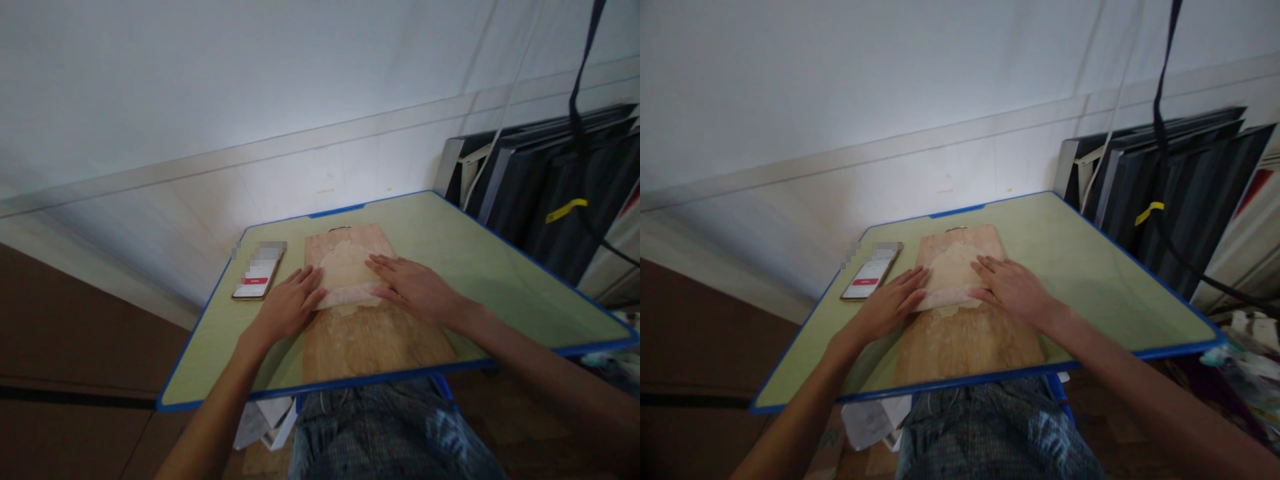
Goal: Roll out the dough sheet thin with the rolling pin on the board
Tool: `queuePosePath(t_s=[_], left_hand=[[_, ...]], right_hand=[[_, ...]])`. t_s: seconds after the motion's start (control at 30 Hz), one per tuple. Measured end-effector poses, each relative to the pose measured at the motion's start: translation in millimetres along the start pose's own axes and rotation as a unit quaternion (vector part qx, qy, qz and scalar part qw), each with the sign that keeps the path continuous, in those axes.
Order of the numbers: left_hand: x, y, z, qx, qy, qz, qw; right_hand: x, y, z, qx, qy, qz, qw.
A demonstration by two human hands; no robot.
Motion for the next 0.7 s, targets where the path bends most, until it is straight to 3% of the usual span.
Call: queuePosePath(t_s=[0.1,0.3,0.53,0.7], left_hand=[[2,1,-1,0.006,0.003,0.004,1.000],[-26,17,-5,-0.001,0.041,0.021,0.999],[6,1,-3,-0.007,0.008,0.016,1.000],[-8,10,-7,0.007,0.052,0.002,0.999]], right_hand=[[1,0,1,-0.004,-0.004,0.015,1.000],[-20,-10,-2,-0.020,0.016,-0.006,1.000],[12,3,1,0.015,-0.006,-0.004,1.000],[2,-2,2,-0.017,-0.011,-0.008,1.000]])
Point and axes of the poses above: each hand's wrist, its own x-axis towards the middle knuckle, its own z-axis out of the palm, y = z × x, the point moved 8 cm from there along x, towards the middle knuckle, and after that the axes turned 4 degrees about -y, right-handed, at the moved point
